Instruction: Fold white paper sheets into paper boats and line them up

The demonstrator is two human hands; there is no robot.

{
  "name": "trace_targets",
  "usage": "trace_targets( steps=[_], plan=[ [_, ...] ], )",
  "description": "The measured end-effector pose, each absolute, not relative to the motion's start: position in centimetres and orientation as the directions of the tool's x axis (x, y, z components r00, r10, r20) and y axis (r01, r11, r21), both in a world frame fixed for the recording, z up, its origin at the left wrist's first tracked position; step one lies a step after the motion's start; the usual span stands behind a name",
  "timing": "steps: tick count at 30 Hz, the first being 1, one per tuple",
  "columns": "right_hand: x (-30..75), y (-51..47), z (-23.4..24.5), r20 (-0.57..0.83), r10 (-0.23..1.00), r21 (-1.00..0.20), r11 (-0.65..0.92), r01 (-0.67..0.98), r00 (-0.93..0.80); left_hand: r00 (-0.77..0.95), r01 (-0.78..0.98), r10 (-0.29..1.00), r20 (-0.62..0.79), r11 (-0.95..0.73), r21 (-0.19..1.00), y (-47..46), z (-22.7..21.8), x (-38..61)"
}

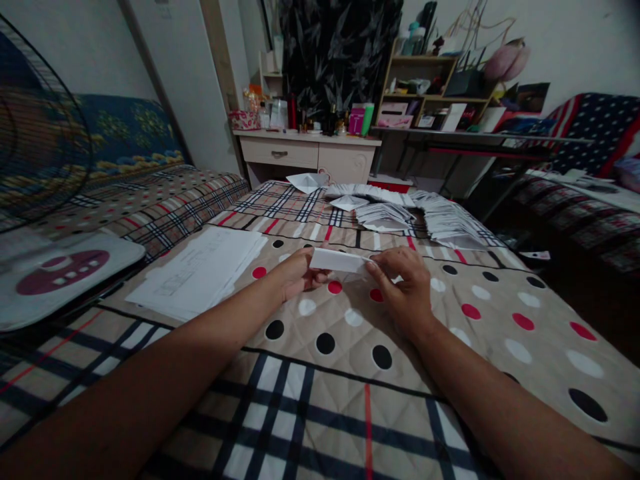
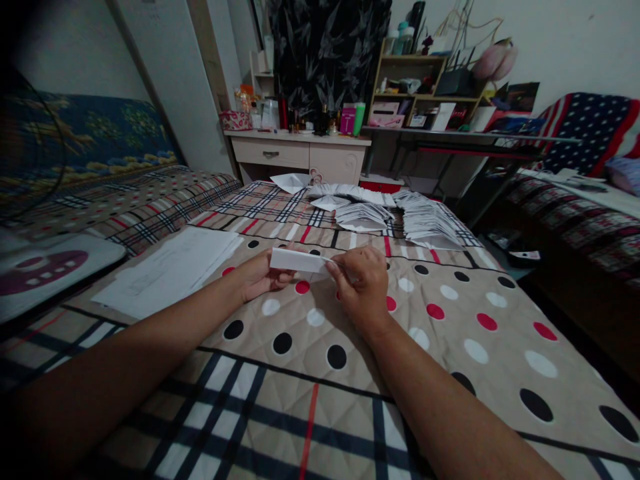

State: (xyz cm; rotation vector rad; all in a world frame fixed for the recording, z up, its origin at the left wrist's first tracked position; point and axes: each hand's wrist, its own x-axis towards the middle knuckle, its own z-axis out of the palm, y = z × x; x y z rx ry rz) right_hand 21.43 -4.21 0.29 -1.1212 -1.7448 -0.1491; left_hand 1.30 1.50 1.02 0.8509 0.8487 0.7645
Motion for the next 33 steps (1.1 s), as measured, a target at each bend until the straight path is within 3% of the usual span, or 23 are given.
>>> trace_targets(
  steps=[6, 11, 19, 24, 29, 33],
  plan=[
    [21.7, -3.9, -0.4, 0.728, 0.686, -0.463, 0.501, 0.731, -0.009, 0.210, -0.326, 0.978, 0.010, 0.061, 0.944, 2.1, 0.9, 1.0],
    [21.9, -3.7, -0.6, 0.697, 0.717, -0.495, 0.449, 0.743, 0.031, 0.169, -0.065, 0.900, 0.401, -0.396, 0.916, 1.6, 1.0, 1.1],
    [21.8, -3.8, -0.5, 0.694, 0.720, -0.497, 0.471, 0.728, 0.008, 0.191, 0.181, 0.850, 0.490, -0.521, 0.834, 1.4, 0.8, 1.1],
    [21.5, -4.0, -0.1, 0.724, 0.686, -0.436, 0.540, 0.720, -0.076, 0.373, 0.368, 0.709, 0.598, -0.705, 0.606, 0.4, 1.6, 1.2],
    [21.0, -4.5, 0.4, 0.760, 0.622, -0.313, 0.604, 0.733, -0.188, 0.592, 0.496, 0.571, 0.568, -0.814, 0.301, -1.0, 2.1, 1.6],
    [20.9, -4.8, 0.7, 0.775, 0.588, -0.259, 0.630, 0.732, -0.231, 0.629, 0.541, 0.524, 0.574, -0.825, 0.161, -0.7, 2.1, 1.3]
  ],
)
